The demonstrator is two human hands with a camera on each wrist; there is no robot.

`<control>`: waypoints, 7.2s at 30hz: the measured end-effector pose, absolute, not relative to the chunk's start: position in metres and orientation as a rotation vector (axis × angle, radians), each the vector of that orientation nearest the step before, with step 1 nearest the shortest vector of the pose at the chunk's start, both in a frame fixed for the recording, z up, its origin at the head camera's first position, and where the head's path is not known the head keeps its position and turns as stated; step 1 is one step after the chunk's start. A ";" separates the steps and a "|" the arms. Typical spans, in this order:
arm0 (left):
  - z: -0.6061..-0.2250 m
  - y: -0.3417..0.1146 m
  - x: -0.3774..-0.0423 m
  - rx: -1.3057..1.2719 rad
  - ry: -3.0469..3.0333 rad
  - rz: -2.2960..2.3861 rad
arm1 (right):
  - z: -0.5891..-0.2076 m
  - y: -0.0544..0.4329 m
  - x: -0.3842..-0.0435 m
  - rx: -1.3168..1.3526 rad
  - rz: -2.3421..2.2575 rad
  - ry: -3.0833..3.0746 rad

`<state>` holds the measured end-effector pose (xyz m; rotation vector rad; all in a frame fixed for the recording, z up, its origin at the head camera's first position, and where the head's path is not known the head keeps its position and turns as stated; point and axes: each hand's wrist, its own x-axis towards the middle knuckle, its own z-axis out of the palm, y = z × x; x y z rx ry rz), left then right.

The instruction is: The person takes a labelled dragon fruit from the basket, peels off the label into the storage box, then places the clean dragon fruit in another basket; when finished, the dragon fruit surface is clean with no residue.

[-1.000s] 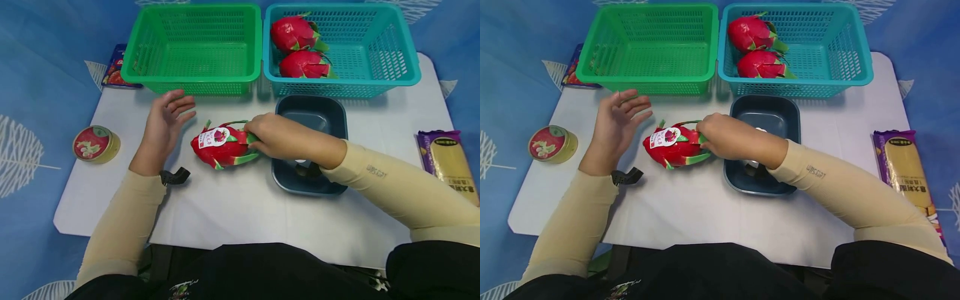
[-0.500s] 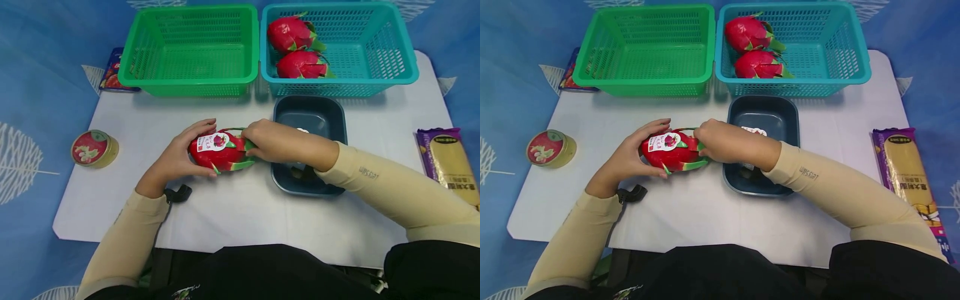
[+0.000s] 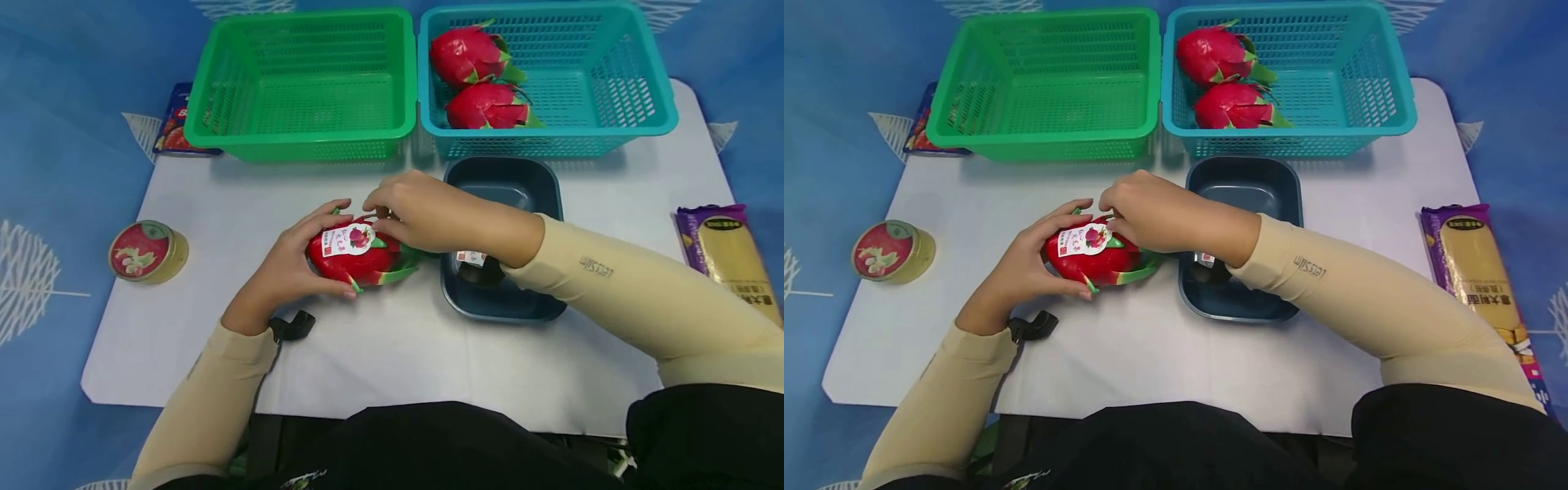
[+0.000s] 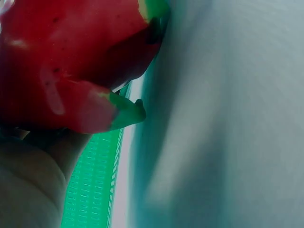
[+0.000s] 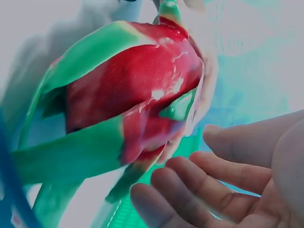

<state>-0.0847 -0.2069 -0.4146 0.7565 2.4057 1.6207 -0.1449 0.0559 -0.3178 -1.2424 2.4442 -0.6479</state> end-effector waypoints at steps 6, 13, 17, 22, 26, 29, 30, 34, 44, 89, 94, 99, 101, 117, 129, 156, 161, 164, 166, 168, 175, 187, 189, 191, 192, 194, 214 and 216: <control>-0.414 -0.207 -0.082 0.765 2.405 1.628 | -0.319 0.045 -0.145 -1.252 -0.666 2.421; -0.412 -0.204 -0.081 0.819 2.394 1.632 | -0.323 0.045 -0.145 -1.246 -0.771 2.385; -0.413 -0.202 -0.081 0.836 2.388 1.632 | -0.326 0.046 -0.143 -1.212 -0.844 2.379; -0.415 -0.202 -0.081 0.839 2.383 1.625 | -0.324 0.046 -0.136 -1.222 -0.884 2.395; -0.417 -0.204 -0.081 0.834 2.381 1.627 | -0.317 0.049 -0.127 -1.319 -0.910 2.429; -0.420 -0.204 -0.080 0.842 2.385 1.629 | -0.308 0.057 -0.120 -1.397 -0.997 2.453; -0.420 -0.204 -0.079 0.846 2.389 1.629 | -0.305 0.062 -0.118 -1.412 -1.030 2.465; -0.420 -0.203 -0.078 0.820 2.425 1.612 | -0.294 0.095 -0.117 -1.368 -1.130 2.572; -0.421 -0.209 -0.073 0.713 2.502 1.564 | -0.331 0.184 -0.118 -0.694 -0.999 2.740; -0.421 -0.201 -0.084 0.754 2.491 1.530 | -0.377 0.171 -0.074 -0.602 -0.488 2.690; -0.423 -0.202 -0.084 0.766 2.490 1.531 | -0.376 0.167 -0.070 -0.642 -0.342 2.766; -0.422 -0.202 -0.084 0.758 2.500 1.525 | -0.373 0.168 -0.068 -0.677 -0.306 2.829; -0.421 -0.202 -0.084 0.760 2.496 1.528 | -0.368 0.171 -0.070 -0.668 -0.384 2.851; -0.418 -0.197 -0.079 0.403 2.296 1.647 | -0.358 0.240 -0.136 0.354 -2.303 2.266; -0.415 -0.208 -0.081 0.324 2.340 1.730 | -0.396 0.272 -0.179 0.569 -3.011 0.939; -0.317 0.049 -0.182 0.586 2.405 2.130 | -0.413 0.279 -0.187 0.398 -3.124 0.706; -0.323 0.096 -0.207 0.533 2.512 1.955 | -0.415 0.280 -0.187 0.347 -3.120 0.725; -0.325 0.117 -0.220 0.513 2.564 1.873 | -0.416 0.280 -0.188 0.317 -3.120 0.706; -0.326 0.128 -0.227 0.494 2.606 1.822 | -0.416 0.280 -0.189 0.296 -3.125 0.701; -0.328 0.136 -0.234 0.457 2.654 1.769 | -0.417 0.279 -0.190 0.281 -3.132 0.703; -0.338 0.146 -0.256 0.289 2.727 1.731 | -0.418 0.273 -0.192 0.281 -3.117 0.729; -0.342 0.162 -0.265 0.168 2.780 1.562 | -0.423 0.274 -0.193 0.276 -3.105 0.842; -0.343 0.166 -0.267 0.130 2.779 1.543 | -0.423 0.276 -0.191 0.309 -3.112 0.835; -0.343 0.170 -0.269 0.098 2.771 1.520 | -0.422 0.277 -0.190 0.327 -3.123 0.832; -0.344 0.172 -0.271 0.086 2.766 1.509 | -0.422 0.278 -0.190 0.328 -3.126 0.838; -0.344 0.173 -0.274 0.068 2.759 1.503 | -0.421 0.278 -0.190 0.327 -3.128 0.838; -0.341 0.175 -0.269 0.210 2.669 1.264 | -0.422 0.279 -0.191 0.309 -3.114 0.851; -0.341 0.172 -0.269 0.209 2.631 1.309 | -0.422 0.279 -0.192 0.290 -3.107 0.860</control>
